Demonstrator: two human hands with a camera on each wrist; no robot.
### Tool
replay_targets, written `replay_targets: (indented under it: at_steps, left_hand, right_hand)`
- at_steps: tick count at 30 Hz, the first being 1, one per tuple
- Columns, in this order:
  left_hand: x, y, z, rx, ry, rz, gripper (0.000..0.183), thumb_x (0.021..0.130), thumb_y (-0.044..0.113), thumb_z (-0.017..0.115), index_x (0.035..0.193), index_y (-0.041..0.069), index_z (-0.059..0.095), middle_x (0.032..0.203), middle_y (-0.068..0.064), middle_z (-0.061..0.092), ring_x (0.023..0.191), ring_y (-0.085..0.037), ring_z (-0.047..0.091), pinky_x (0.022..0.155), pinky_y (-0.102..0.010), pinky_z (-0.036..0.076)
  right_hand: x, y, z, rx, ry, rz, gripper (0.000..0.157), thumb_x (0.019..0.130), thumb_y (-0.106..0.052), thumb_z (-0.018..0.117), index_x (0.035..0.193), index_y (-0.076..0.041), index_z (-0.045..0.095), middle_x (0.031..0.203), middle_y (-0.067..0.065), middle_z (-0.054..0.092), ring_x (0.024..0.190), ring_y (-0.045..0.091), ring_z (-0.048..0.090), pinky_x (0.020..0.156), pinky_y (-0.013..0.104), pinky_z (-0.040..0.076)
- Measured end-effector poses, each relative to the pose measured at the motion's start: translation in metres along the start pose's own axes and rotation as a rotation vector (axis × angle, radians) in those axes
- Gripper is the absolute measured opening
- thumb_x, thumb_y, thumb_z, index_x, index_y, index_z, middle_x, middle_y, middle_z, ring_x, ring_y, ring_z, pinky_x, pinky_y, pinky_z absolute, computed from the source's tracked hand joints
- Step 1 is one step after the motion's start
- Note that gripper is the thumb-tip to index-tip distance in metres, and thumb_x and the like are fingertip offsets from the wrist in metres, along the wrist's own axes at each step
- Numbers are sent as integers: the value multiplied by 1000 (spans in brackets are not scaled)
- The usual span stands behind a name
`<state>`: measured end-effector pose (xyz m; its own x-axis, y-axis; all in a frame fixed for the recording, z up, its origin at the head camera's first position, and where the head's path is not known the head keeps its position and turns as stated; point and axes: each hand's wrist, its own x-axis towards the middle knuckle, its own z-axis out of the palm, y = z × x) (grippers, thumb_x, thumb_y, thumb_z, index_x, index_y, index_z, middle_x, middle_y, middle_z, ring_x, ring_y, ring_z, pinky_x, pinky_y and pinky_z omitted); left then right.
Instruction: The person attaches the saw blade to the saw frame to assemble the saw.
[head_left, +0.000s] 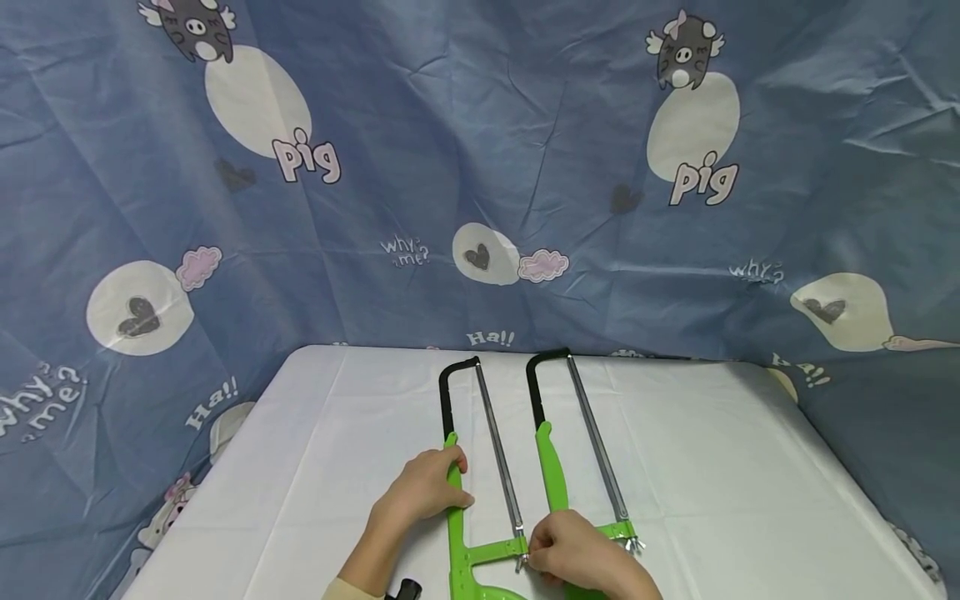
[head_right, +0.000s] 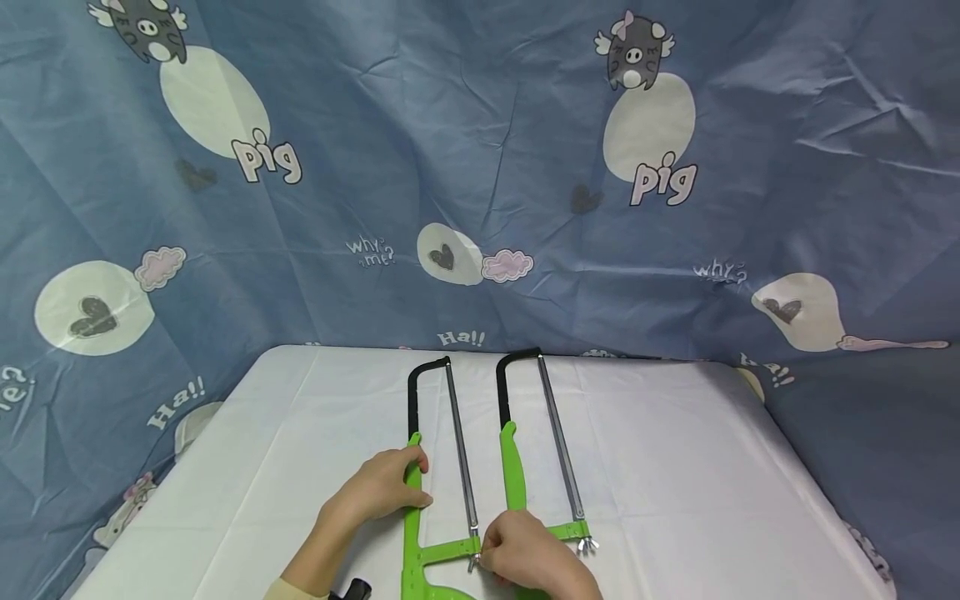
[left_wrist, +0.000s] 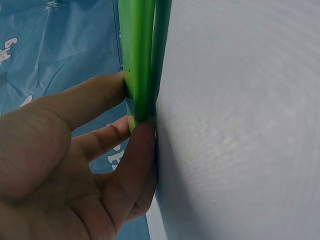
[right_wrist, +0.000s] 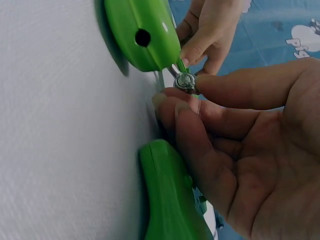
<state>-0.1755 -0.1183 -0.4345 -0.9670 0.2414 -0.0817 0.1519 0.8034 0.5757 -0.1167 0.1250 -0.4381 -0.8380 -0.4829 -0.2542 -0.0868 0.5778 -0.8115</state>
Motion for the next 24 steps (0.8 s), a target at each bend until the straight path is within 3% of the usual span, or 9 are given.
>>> replay_targets:
  at_steps: [8,19,24]
  left_hand:
    - [0,0,1,-7,-1,-5,39,70,24,88,99,13,64,84,-4,59,74,-20,48,62,-32,37]
    - [-1,0,0,-9,0,-4,39,71,24,87,100,13,64,84,-4,59,74,-20,48,62,-32,37]
    - [0,-1,0,-6,1,-2,39,71,26,87,100,14,64,87,-5,60,75,-20,49,63,-32,38]
  right_hand:
    - [1,5,-2,80,-27,-19,15,84,2,63,71,-4,67,60,1,61,54,12,55,51,27,45]
    - [1,1,10,-35,84,-42,19,76,6,65,66,-10,62,54,-6,55,46,7,50,45,25,41]
    - [2,-1,8,-60,61,-24,20,78,4,67,66,-11,62,54,-6,55,46,8,51,45,25,41]
